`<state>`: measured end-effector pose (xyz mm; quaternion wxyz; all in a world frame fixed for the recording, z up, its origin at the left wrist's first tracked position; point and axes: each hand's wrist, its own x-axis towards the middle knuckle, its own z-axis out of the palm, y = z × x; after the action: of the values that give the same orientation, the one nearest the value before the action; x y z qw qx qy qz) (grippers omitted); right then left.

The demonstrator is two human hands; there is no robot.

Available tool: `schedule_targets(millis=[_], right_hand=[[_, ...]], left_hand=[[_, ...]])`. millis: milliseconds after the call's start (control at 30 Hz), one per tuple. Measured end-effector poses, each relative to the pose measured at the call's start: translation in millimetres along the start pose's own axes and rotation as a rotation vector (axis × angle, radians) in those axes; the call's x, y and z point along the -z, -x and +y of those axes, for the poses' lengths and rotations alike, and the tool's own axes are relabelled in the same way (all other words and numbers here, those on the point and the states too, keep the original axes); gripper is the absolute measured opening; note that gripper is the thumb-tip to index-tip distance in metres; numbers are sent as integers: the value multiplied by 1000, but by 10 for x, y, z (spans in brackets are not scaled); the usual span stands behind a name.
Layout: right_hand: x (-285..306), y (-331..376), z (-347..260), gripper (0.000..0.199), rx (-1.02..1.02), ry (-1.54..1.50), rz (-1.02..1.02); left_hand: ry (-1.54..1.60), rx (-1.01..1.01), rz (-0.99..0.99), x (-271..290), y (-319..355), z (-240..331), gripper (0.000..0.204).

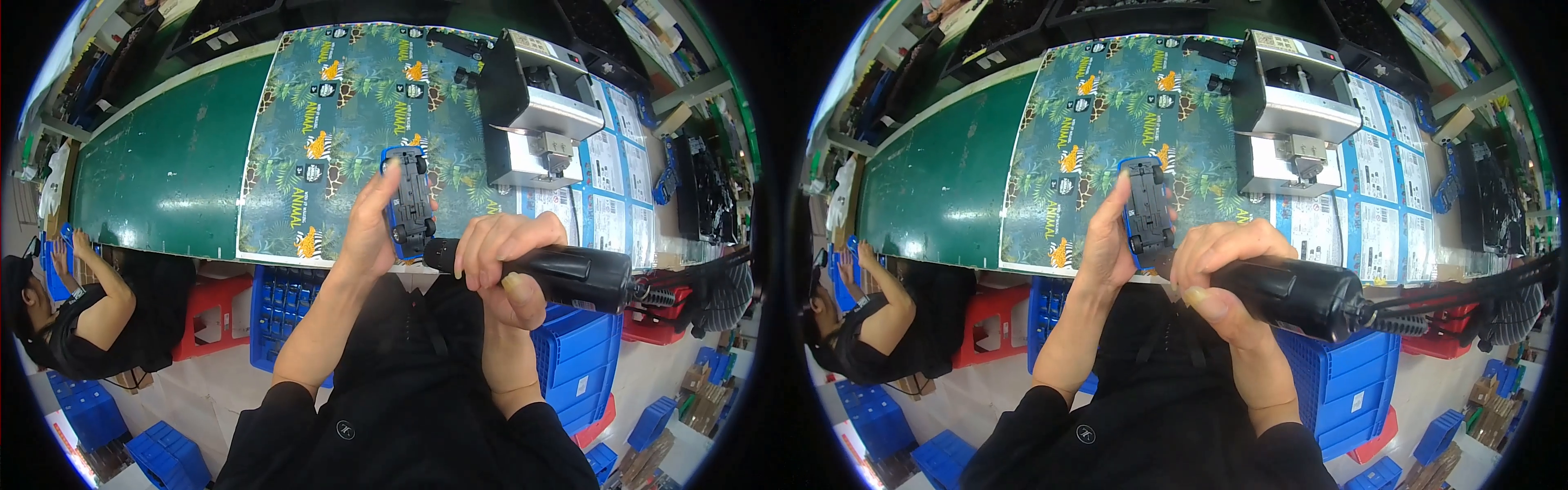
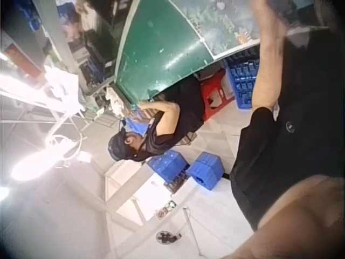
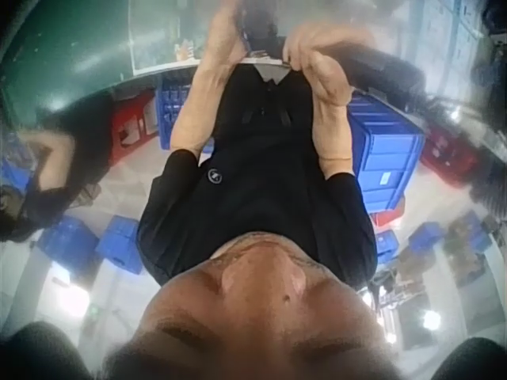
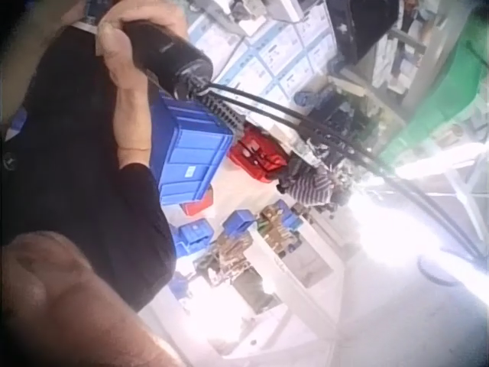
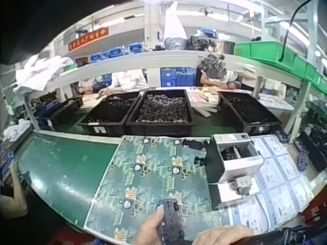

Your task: The person assembles toy cars by driving screws into their undersides using an electric screwdriver, then reaches up and retrieves a plastic bag of parts from an overhead shelf.

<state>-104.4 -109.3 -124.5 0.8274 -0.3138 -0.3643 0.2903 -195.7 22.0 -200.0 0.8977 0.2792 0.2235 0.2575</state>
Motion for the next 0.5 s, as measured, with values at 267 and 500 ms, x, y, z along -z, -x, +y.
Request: schedule_targets(millis=[267, 500], right_hand=[[502, -79, -483, 24, 304, 200, -58], [1542, -76, -578, 15, 283, 788, 387]], left_hand=[[108, 106, -105, 55, -24, 291, 80], [-1586, -932, -39, 279, -177, 848, 66]])
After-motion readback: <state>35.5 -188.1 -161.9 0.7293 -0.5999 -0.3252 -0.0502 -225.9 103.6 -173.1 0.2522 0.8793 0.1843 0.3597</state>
